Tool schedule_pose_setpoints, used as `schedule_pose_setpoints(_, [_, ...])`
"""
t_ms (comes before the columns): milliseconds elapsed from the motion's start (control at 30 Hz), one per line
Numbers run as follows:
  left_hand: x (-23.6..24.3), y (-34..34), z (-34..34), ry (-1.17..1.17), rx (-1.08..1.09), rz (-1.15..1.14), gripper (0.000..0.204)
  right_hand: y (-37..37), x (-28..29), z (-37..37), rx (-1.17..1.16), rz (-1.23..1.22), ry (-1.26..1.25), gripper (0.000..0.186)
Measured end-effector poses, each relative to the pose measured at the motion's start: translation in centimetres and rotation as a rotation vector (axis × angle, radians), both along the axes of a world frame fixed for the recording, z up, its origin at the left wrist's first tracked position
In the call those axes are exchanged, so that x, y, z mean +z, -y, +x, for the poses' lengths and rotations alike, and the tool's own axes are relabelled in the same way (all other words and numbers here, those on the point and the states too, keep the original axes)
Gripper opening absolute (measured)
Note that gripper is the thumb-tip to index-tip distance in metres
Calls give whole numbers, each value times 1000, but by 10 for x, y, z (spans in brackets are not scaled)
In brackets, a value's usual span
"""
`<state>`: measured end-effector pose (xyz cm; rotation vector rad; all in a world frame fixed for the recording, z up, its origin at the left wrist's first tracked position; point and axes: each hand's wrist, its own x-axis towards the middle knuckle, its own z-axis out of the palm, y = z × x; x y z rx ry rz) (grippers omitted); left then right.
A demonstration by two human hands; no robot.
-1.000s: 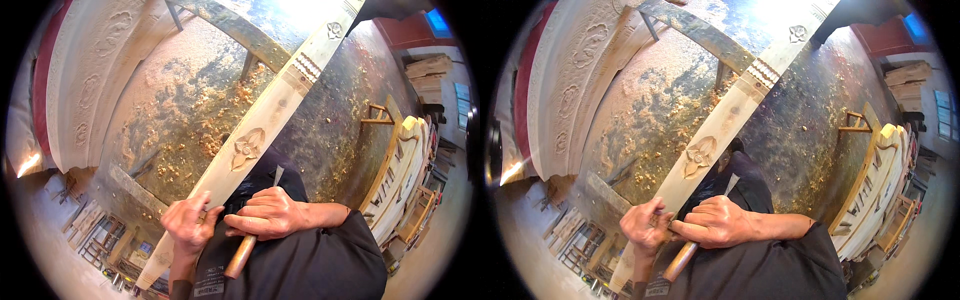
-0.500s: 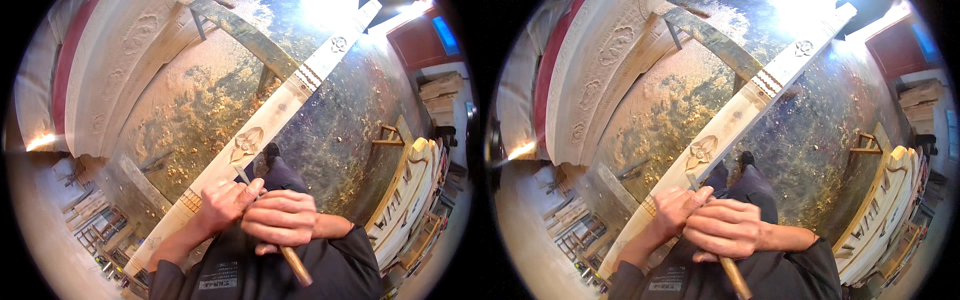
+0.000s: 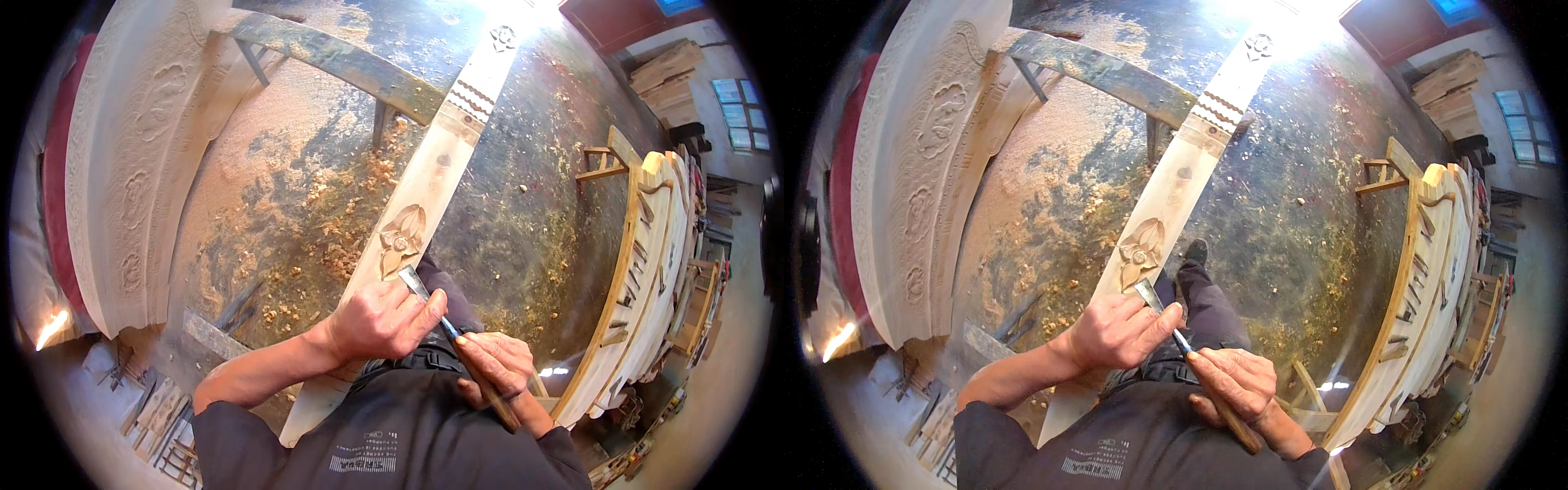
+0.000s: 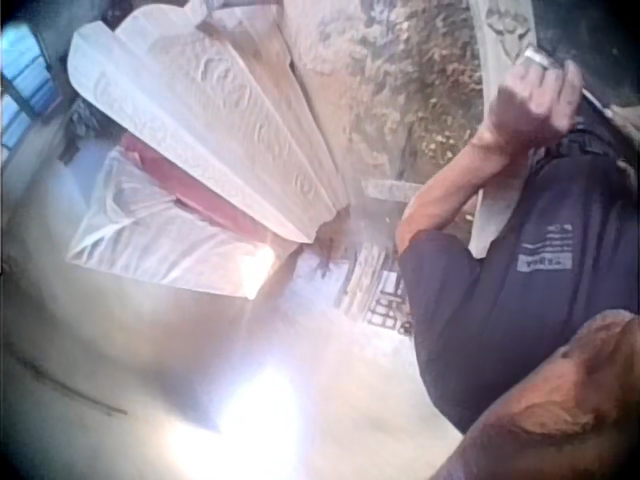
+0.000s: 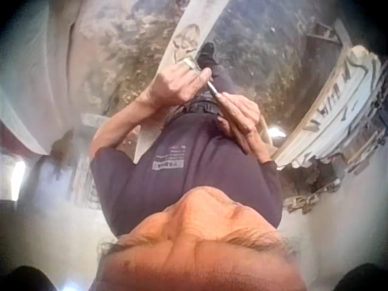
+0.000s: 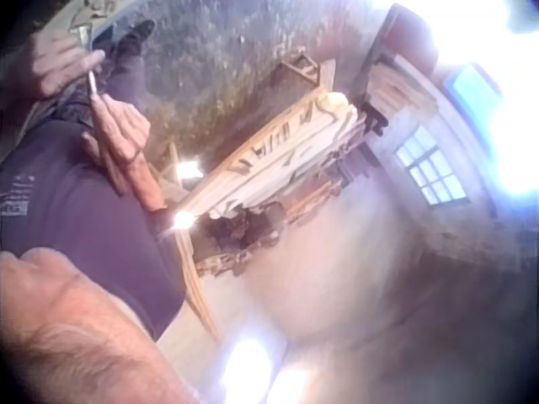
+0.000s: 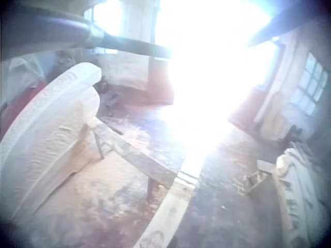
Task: The person carves decorative patterns into a long wooden plank using a chisel and their hands.
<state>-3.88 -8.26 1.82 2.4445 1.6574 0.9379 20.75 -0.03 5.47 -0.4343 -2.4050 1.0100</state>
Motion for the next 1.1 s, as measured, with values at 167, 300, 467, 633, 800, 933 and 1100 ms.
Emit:
schedule_pose_setpoints(167, [-9, 3, -1, 43, 15, -9, 33, 15, -1, -7, -77, 74, 28, 41])
schedule_pose_setpoints(300, [-5, 1, -1, 15, 5, -61, 35, 25, -10, -5, -143, 83, 23, 40])
schedule_pose_setpoints(467, [-4, 1, -1, 20, 29, -81, 36, 19, -10, -12, -110, 92, -37, 38])
schedule_pose_setpoints(633, [-4, 2, 0, 46, 57, -113, 34, 22, -13, -10, -142, 58, -3, 38])
schedule_pose_setpoints(800, [-3, 0, 1, 54, 80, -116, 32, 20, -14, -11, -132, 41, -1, 39])
schedule_pose_setpoints(933, [-2, 0, 1, 43, 88, -123, 32, 19, -13, -11, -125, 32, 5, 39])
schedule_pose_setpoints(1100, [-1, 0, 1, 53, 90, -134, 32, 18, -12, -12, -127, 23, 5, 40])
